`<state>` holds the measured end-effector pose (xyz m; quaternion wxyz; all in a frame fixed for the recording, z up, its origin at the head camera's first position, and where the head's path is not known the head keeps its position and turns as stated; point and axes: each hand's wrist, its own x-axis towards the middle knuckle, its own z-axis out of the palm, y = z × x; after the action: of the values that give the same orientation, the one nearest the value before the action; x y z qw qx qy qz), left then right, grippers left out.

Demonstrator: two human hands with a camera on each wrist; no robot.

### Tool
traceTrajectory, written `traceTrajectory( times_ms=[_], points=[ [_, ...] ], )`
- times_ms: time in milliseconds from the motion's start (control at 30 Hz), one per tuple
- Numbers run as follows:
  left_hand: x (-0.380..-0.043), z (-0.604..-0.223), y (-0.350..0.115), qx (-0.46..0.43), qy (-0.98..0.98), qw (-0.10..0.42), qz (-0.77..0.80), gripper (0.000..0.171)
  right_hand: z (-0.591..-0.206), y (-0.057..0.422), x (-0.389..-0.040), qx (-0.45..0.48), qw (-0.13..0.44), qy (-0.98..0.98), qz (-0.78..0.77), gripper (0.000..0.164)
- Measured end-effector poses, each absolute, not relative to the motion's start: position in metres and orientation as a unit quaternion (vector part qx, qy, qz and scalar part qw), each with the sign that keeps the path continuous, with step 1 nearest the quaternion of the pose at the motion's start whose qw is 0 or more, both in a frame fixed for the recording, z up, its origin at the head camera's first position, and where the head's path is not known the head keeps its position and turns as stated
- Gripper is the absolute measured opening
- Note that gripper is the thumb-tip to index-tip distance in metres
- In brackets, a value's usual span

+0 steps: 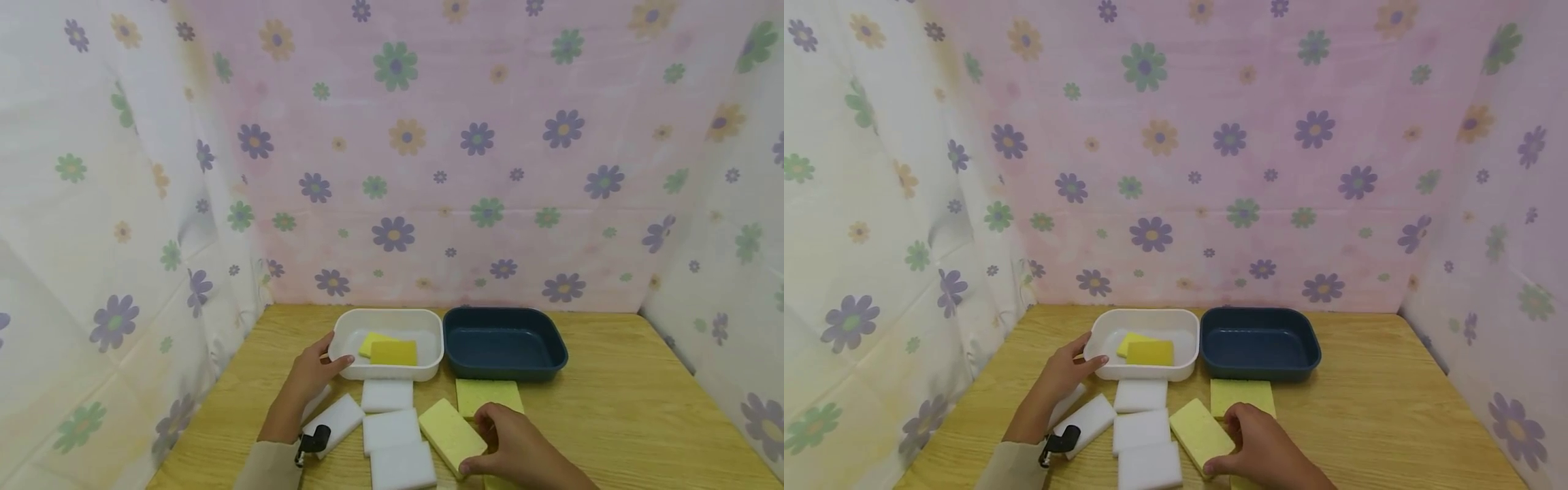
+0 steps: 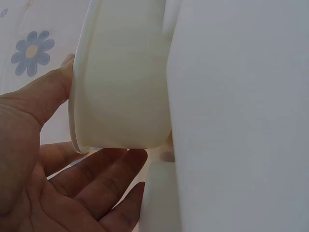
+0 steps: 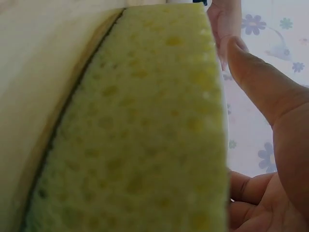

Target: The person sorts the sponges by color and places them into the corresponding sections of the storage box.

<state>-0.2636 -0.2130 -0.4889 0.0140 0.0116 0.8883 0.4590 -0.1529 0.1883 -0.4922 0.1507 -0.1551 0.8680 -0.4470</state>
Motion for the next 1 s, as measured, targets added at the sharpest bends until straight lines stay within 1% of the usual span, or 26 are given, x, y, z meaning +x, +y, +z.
traceTrajectory(
  times_ms=[67,233,433,667,867,1000],
  points=[
    [-0.263,-0.488,-0.213,0.012,0.888,0.015,0.459,0.092,-0.493,0.188,-0.154,-0.154,0.161,0.865,-0.450,0.065],
    [-0.263,-0.486,-0.212,0.009,0.887,0.017,0.462,0.091,-0.496,0.184,-0.154,-0.161,0.165,0.880,-0.414,0.065],
    [-0.263,-0.485,-0.210,0.006,0.886,0.017,0.462,0.089,-0.498,0.181,-0.152,-0.152,0.154,0.900,-0.380,0.070],
    [-0.264,-0.484,-0.210,0.005,0.887,0.022,0.460,0.091,-0.495,0.174,-0.146,-0.150,0.123,0.924,-0.328,0.076],
    [-0.263,-0.485,-0.211,0.006,0.886,0.020,0.464,0.091,-0.490,0.169,-0.147,-0.141,0.134,0.927,-0.321,0.079],
    [-0.264,-0.486,-0.212,0.006,0.884,0.020,0.467,0.091,-0.490,0.168,-0.148,-0.138,0.132,0.931,-0.310,0.081]
  ],
)
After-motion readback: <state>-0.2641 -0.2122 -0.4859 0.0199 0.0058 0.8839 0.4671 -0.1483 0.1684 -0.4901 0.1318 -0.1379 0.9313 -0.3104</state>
